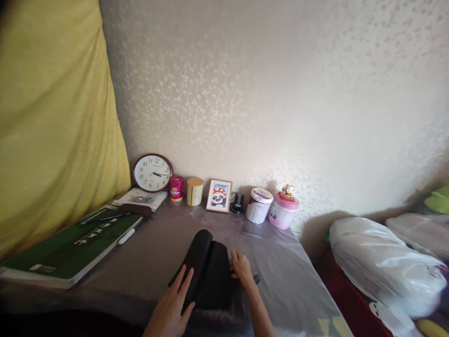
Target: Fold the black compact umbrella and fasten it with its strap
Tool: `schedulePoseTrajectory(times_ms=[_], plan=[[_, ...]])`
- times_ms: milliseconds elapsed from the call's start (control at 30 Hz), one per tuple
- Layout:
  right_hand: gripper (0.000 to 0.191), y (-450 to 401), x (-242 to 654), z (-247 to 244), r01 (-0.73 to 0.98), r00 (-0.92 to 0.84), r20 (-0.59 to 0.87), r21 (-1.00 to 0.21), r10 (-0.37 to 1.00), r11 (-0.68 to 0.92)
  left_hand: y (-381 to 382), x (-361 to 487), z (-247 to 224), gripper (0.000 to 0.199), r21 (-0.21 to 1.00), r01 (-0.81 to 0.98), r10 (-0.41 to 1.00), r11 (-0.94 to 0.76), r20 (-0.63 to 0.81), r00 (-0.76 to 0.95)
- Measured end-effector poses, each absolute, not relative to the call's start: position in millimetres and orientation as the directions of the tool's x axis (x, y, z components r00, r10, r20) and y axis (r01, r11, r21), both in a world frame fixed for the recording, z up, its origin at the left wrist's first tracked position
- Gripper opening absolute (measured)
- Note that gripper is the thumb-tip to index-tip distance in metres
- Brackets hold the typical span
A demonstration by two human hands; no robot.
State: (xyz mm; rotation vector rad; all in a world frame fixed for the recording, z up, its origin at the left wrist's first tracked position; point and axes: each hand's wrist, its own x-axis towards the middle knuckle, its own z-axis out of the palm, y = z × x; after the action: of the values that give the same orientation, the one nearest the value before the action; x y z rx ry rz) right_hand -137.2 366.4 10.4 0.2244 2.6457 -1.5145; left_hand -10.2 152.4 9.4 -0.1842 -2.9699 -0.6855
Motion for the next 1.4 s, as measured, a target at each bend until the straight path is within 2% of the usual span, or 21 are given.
schedulePoseTrajectory(times_ms=[67,200,400,500,733,867,967,1200,1400], plan=[[0.032,362,-131,8,0.231,-0.973,-0.213,-0.865,0.091,0.445,151,-8,12,0.071,0.439,0.137,0.107,0.888,0.093,-0.99],[0.034,348,-122,16,0.175,-0.984,-0.167,-0.888,0.056,0.426,151,-7,12,0.082,0.455,0.141,0.116,0.879,0.081,-0.99],[0.031,331,-123,23,0.249,-0.966,-0.252,-0.845,0.058,0.474,152,-7,11,0.083,0.471,0.136,0.1,0.871,0.101,-0.99],[0.025,330,-124,26,0.251,-0.966,-0.249,-0.849,0.067,0.464,153,-7,12,0.083,0.483,0.132,0.096,0.866,0.098,-0.991],[0.032,323,-117,56,0.122,-0.985,-0.139,-0.98,-0.104,0.155,154,-5,21,0.082,0.454,0.085,0.081,0.887,0.028,-0.996],[0.035,298,-123,65,0.06,-0.986,-0.072,-0.995,-0.153,0.082,155,-3,24,0.083,0.435,0.071,0.08,0.898,-0.004,-0.997],[0.041,276,-134,64,0.066,-0.988,-0.073,-0.996,-0.135,0.054,156,-3,21,0.085,0.414,0.062,0.073,0.908,-0.011,-0.997],[0.038,244,-147,48,0.075,-0.988,-0.095,-0.985,-0.119,0.158,157,-6,11,0.084,0.384,0.083,0.084,0.92,0.016,-0.996],[0.035,240,-147,36,-0.025,-0.978,-0.053,-0.929,-0.2,0.369,150,-10,-1,0.079,0.414,0.114,0.107,0.903,0.041,-0.993]])
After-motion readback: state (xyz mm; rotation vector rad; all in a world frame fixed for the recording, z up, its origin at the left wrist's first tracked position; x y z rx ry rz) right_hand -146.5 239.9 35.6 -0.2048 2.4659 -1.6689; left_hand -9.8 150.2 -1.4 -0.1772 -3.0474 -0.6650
